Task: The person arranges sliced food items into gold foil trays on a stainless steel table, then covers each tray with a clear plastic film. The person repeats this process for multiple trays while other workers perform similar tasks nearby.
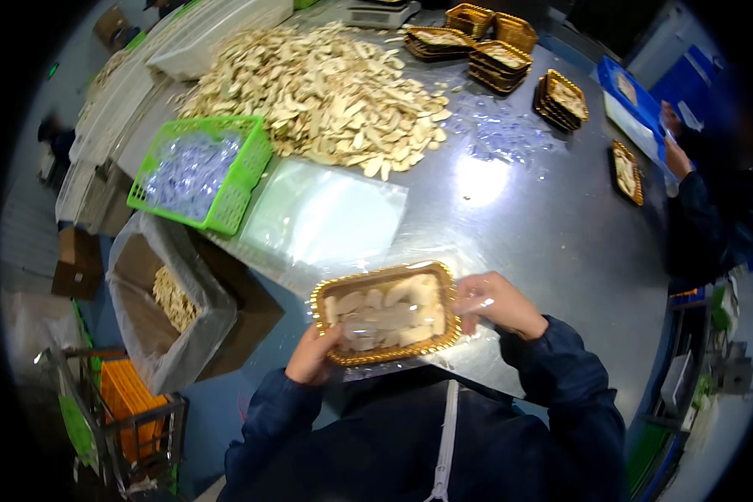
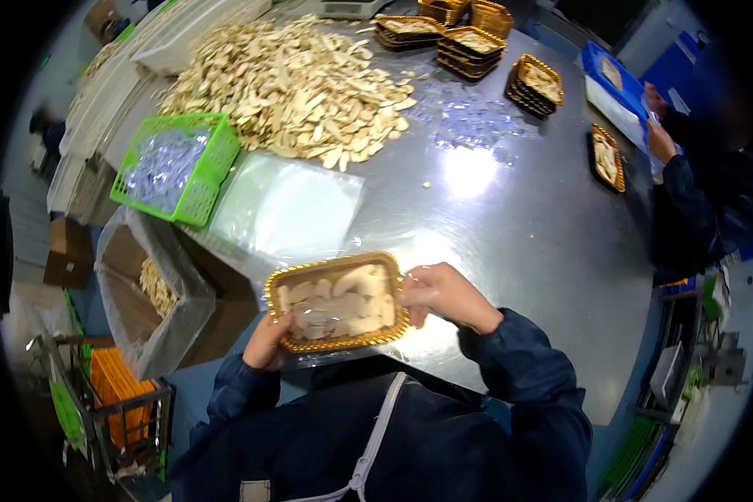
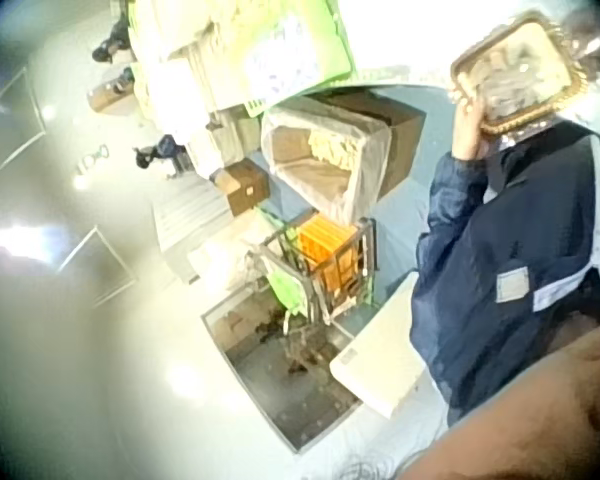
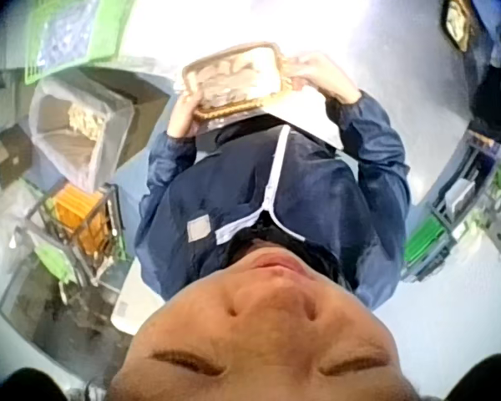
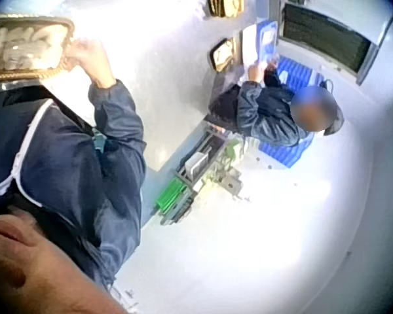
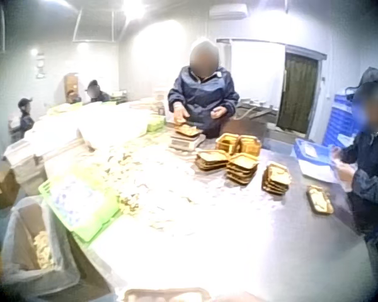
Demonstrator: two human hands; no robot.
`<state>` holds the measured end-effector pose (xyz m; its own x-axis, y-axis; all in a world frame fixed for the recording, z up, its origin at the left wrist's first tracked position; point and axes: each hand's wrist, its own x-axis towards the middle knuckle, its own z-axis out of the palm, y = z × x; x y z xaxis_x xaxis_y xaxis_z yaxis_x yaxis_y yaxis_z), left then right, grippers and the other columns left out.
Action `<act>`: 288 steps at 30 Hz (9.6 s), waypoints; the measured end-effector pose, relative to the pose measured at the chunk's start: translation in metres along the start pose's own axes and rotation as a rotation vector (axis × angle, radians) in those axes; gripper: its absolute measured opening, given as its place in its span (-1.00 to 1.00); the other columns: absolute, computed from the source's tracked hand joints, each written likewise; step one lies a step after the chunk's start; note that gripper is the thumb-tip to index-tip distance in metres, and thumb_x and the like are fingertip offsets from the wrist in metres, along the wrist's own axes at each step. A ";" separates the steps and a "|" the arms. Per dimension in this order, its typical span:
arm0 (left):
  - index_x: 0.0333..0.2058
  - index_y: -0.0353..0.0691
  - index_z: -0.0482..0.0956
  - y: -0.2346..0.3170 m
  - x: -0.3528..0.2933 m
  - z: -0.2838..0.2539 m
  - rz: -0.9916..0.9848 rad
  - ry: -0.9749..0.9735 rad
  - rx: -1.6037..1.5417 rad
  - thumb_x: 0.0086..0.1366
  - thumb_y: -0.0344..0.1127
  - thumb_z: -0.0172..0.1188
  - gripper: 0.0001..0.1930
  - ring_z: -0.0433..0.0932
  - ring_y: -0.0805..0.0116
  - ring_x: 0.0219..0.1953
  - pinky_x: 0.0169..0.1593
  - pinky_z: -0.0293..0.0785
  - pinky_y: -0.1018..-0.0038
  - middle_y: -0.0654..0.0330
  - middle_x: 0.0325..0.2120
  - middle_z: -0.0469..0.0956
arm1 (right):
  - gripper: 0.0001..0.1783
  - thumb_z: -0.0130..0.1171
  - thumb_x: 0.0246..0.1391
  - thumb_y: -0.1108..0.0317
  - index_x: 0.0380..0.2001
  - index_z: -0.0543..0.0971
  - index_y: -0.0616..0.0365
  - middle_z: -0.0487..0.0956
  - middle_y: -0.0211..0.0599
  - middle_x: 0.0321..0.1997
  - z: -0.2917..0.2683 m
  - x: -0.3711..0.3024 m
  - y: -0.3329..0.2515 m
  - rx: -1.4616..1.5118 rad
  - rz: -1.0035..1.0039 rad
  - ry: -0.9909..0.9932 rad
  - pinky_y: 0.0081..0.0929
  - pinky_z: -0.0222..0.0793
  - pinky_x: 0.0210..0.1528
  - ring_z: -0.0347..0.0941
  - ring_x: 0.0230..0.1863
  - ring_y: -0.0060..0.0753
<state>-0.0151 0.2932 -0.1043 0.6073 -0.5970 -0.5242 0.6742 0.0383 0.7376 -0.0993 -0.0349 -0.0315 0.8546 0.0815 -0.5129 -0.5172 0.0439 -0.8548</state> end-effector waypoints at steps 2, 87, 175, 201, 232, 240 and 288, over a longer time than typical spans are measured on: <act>0.18 -0.39 0.30 0.004 0.002 -0.001 0.117 0.035 -0.139 0.39 -0.32 0.09 -0.55 0.51 0.22 0.05 0.15 0.44 0.28 0.05 0.03 0.51 | -0.79 0.18 0.17 0.33 -0.35 0.58 0.32 0.63 -0.22 -0.45 -0.002 0.016 -0.010 0.045 -0.054 -0.016 -0.58 0.53 -0.47 0.60 -0.54 -0.44; 0.24 -0.29 0.22 0.023 0.106 0.169 -0.108 -0.595 0.095 0.45 -0.12 -0.01 -0.49 0.58 0.31 -0.06 -0.01 0.55 0.47 0.02 -0.01 0.53 | -0.69 -0.06 0.32 0.36 -0.15 0.52 0.45 0.62 -0.03 -0.18 -0.111 -0.187 0.173 0.829 -0.335 0.975 -0.34 0.59 -0.09 0.63 -0.19 -0.25; -0.20 -0.19 0.56 0.024 0.052 0.180 0.838 -0.592 1.664 -0.03 -0.37 0.41 -0.64 0.41 0.09 -0.18 -0.11 0.34 0.26 0.16 -0.30 0.41 | -0.82 0.12 0.13 0.45 -0.24 0.61 0.32 0.57 -0.44 -0.54 -0.058 -0.063 0.100 -0.016 -0.313 0.637 -0.65 0.27 -0.52 0.35 -0.57 -0.72; -0.13 -0.32 0.56 0.024 0.072 0.175 0.085 -0.417 1.023 0.27 -0.31 0.29 -0.73 0.33 0.66 -0.39 -0.26 0.30 0.64 0.45 -0.45 0.41 | -0.80 0.13 0.11 0.37 -0.29 0.63 0.27 0.60 -0.26 -0.53 -0.060 -0.062 0.102 -0.141 -0.362 0.725 -0.56 0.37 -0.41 0.46 -0.52 -0.58; -0.25 -0.21 0.59 0.022 0.035 0.119 0.703 0.009 1.250 0.06 -0.45 0.31 -0.77 0.49 0.09 -0.28 -0.23 0.44 0.29 0.10 -0.41 0.46 | -0.85 0.28 -0.11 0.33 -0.49 0.54 0.14 0.46 -0.26 -0.49 0.015 -0.069 0.063 -0.807 -0.291 0.770 -0.38 0.35 -0.45 0.45 -0.50 -0.28; -0.24 -0.22 0.62 0.006 0.030 0.134 0.743 -0.117 1.370 0.09 -0.46 0.27 -0.79 0.47 0.06 -0.21 -0.13 0.46 0.27 0.11 -0.39 0.45 | -0.61 0.33 -0.02 0.40 -0.08 0.52 0.13 0.47 -0.53 -0.43 -0.018 -0.072 0.053 0.505 -0.282 0.121 -0.66 0.21 -0.42 0.32 -0.44 -0.74; 0.17 -0.03 0.36 -0.004 0.053 0.102 -0.115 -0.363 -0.800 0.40 0.05 0.01 -0.53 0.37 0.40 -0.21 -0.20 0.36 0.51 0.27 -0.24 0.48 | -0.77 0.22 -0.10 0.28 -0.58 0.52 0.26 0.51 -0.17 -0.51 0.019 -0.050 0.049 -0.925 -0.202 0.489 -0.22 0.38 -0.38 0.47 -0.42 -0.03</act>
<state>-0.0288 0.1803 -0.0918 0.4381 -0.8441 -0.3091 0.8976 0.4296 0.0988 -0.1684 -0.0178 -0.0464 0.9530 -0.2605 -0.1548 -0.3021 -0.7785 -0.5501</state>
